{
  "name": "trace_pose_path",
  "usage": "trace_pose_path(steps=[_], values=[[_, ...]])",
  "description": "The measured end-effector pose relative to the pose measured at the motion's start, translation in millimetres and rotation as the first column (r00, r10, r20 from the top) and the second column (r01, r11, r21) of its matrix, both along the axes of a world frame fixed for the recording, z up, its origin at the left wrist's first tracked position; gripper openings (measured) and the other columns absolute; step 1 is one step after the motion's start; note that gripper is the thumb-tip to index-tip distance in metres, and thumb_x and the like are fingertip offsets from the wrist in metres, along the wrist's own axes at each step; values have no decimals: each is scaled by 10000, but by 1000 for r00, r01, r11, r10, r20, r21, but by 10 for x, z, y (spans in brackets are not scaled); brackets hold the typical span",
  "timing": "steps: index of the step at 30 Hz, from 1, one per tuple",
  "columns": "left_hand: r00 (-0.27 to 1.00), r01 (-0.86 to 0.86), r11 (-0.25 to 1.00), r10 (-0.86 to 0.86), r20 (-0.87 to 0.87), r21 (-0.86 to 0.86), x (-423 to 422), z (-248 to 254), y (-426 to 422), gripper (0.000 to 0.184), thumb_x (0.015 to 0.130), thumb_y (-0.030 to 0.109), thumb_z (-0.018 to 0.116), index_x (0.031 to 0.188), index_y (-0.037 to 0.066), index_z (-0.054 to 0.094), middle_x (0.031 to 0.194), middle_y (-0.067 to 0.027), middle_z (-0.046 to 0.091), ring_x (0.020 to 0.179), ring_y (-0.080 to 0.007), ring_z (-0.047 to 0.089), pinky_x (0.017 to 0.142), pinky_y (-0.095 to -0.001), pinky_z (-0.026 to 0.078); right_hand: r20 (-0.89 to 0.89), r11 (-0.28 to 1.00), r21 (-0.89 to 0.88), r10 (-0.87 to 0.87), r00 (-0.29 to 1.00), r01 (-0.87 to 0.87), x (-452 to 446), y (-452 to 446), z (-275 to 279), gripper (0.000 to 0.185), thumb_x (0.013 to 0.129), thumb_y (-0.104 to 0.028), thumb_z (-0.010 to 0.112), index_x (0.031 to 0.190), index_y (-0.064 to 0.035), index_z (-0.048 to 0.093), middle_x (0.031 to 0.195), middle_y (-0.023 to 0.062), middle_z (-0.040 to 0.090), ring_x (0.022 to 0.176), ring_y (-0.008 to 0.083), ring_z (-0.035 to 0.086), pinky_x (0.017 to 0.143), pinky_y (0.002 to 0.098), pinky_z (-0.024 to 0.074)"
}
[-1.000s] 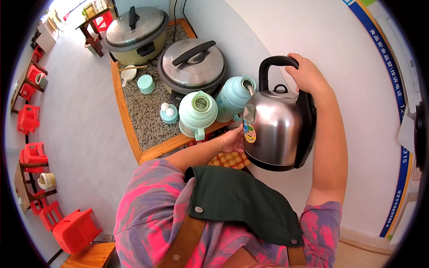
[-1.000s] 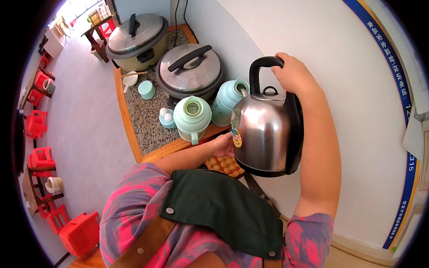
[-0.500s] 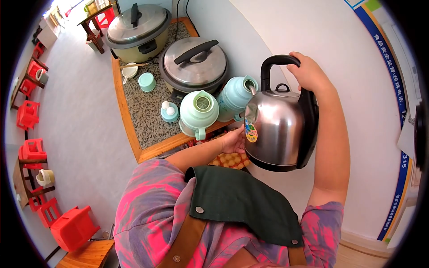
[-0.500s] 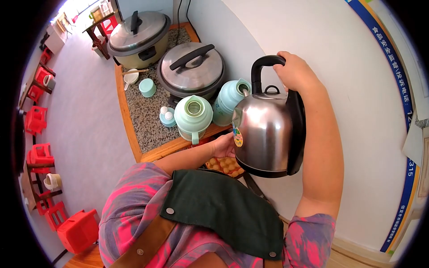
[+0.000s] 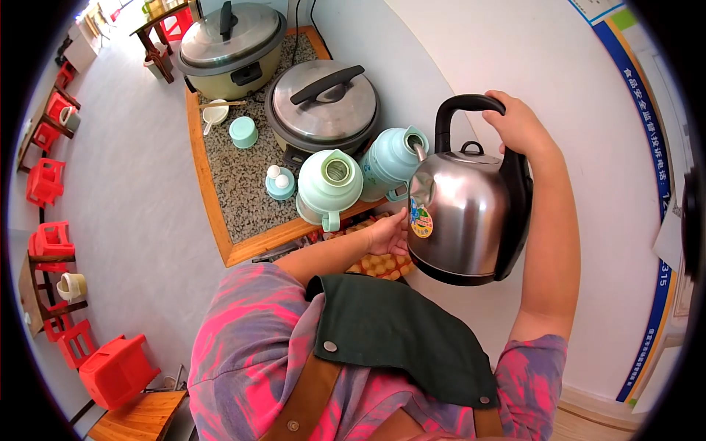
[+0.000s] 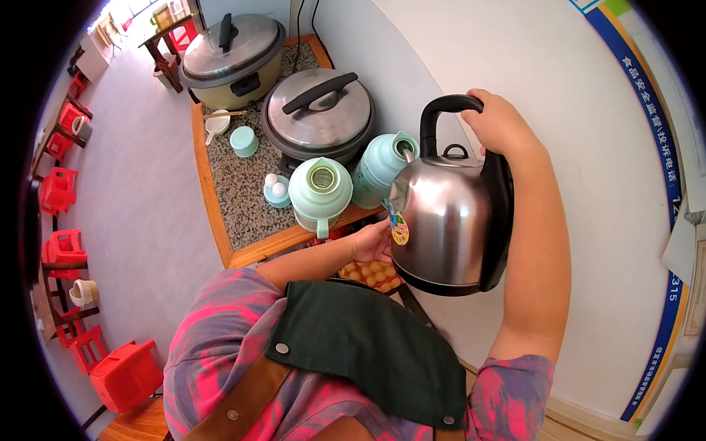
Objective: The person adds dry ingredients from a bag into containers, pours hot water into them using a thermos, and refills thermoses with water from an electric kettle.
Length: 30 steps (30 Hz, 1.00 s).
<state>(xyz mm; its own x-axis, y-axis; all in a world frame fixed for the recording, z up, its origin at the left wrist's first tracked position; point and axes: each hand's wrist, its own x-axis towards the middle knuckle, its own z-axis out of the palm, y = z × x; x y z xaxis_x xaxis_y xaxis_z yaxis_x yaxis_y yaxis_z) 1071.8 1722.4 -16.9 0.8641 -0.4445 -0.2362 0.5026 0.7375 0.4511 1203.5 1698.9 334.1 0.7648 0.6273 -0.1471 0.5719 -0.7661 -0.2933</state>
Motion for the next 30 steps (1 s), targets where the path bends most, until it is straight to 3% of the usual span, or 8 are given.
trace_pose_path(steps=[3,6,12,15,23,26,30], values=[[1000,-2,1000,2,2,3,3,-7,-19,609,897,611,227,1196,160,505,1028,-22,639,793,-129,635,606,-239,511,6,1000,-9,-4,1000,4,-9,-12,-4,459,834,-175,487,1272,-43,448,893,110,602,485,189,556,585,328,466],[1000,-3,1000,3,12,-7,10,-32,-34,608,899,604,220,1198,156,502,1032,-27,638,791,-136,638,601,-241,517,16,999,31,16,1000,-17,37,-24,-54,437,839,-184,501,1249,-40,453,811,93,545,433,167,501,487,314,441],[1000,7,999,-5,31,-40,50,-133,-67,608,907,589,202,1217,146,479,1058,-42,631,796,-151,645,596,-246,529,10,1000,9,13,1000,-13,3,-11,-42,445,836,-183,503,1255,-43,449,816,92,545,433,165,500,486,315,438],[999,5,999,-4,38,-44,50,-126,-60,602,912,578,198,1224,141,470,1067,-50,627,802,-157,646,603,-254,533,21,999,-33,-5,1000,6,-37,10,-18,452,836,-173,483,1268,-46,449,898,112,596,482,188,557,578,327,465],[999,15,998,-13,37,-67,78,-180,-79,587,921,554,183,1226,137,461,1081,-66,619,813,-182,650,614,-271,544,28,999,-42,0,1000,1,-21,23,-34,462,833,-190,482,1271,-49,448,898,110,596,482,188,557,580,326,467],[1000,-9,1000,9,-10,-7,54,-97,-112,678,867,670,217,1200,150,496,826,23,527,637,-121,579,589,-246,512,25,999,-41,5,1000,-4,-47,19,-24,464,832,-191,485,1271,-44,448,900,114,597,482,190,556,566,326,467],[1000,-6,1000,6,-31,-16,56,-84,-117,672,865,672,225,1189,153,503,794,24,482,624,-122,570,581,-248,516,27,999,-30,27,999,-26,-7,20,-54,465,832,-188,488,1270,-37,447,902,122,599,481,196,556,549,326,467]])
